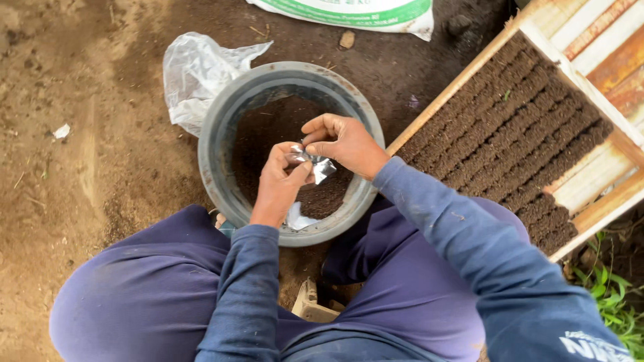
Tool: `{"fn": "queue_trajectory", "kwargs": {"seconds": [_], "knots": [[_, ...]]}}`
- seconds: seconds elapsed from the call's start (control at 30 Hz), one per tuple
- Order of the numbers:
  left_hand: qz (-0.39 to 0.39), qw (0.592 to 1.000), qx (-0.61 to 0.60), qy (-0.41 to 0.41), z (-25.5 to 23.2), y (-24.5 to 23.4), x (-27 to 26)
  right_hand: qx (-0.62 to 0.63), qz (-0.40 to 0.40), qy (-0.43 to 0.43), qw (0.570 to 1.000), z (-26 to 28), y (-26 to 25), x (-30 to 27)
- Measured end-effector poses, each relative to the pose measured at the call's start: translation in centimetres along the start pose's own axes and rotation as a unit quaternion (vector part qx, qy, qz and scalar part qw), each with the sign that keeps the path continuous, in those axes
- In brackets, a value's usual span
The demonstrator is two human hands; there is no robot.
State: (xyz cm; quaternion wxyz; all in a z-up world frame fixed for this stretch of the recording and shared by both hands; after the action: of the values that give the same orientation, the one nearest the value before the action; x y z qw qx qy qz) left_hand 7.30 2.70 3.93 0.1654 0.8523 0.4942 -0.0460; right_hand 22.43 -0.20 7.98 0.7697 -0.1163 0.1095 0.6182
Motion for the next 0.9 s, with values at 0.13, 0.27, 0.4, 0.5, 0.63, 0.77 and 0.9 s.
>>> {"fn": "queue_trajectory", "kwargs": {"seconds": [0.13,0.27,0.4,0.5,0.63,0.77,0.9], "knots": [[0.025,0.998,0.048,0.022,-2.2,-2.0,-0.5,-0.015,-0.035,0.010,0.999,-0.2,2.0,0.8],[-0.006,0.985,0.155,0.072,-0.3,-3.9,0.6,-0.064,-0.073,0.004,0.995,-1.2,2.3,1.5],[-0.028,0.973,0.208,0.096,0.7,-5.0,0.9,-0.028,-0.077,0.014,0.997,-4.1,3.3,2.5],[-0.036,0.972,0.210,0.095,1.8,-5.5,1.2,0.011,-0.076,0.071,0.995,-3.9,4.0,1.4],[-0.062,0.972,0.213,0.080,2.0,-6.6,1.3,0.107,-0.064,0.126,0.984,-5.1,4.5,1.3],[-0.059,0.970,0.222,0.079,2.8,-6.6,1.6,0.074,-0.096,0.103,0.987,-7.4,3.2,2.5],[-0.042,0.963,0.250,0.085,2.5,-6.4,1.5,0.040,-0.065,0.060,0.995,-2.6,5.3,1.6]]}}
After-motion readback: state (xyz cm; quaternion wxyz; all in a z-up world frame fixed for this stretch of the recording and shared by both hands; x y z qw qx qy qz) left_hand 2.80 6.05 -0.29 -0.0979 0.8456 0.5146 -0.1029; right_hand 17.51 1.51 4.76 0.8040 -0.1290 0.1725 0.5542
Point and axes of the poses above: each hand's wrist, its own x-axis towards the middle knuckle, its own y-axis out of the palm, z = x × y, the point moved 8 cm from there along x, towards the middle knuckle, and after that the axes turned 5 degrees about y, right-handed, at the moved point
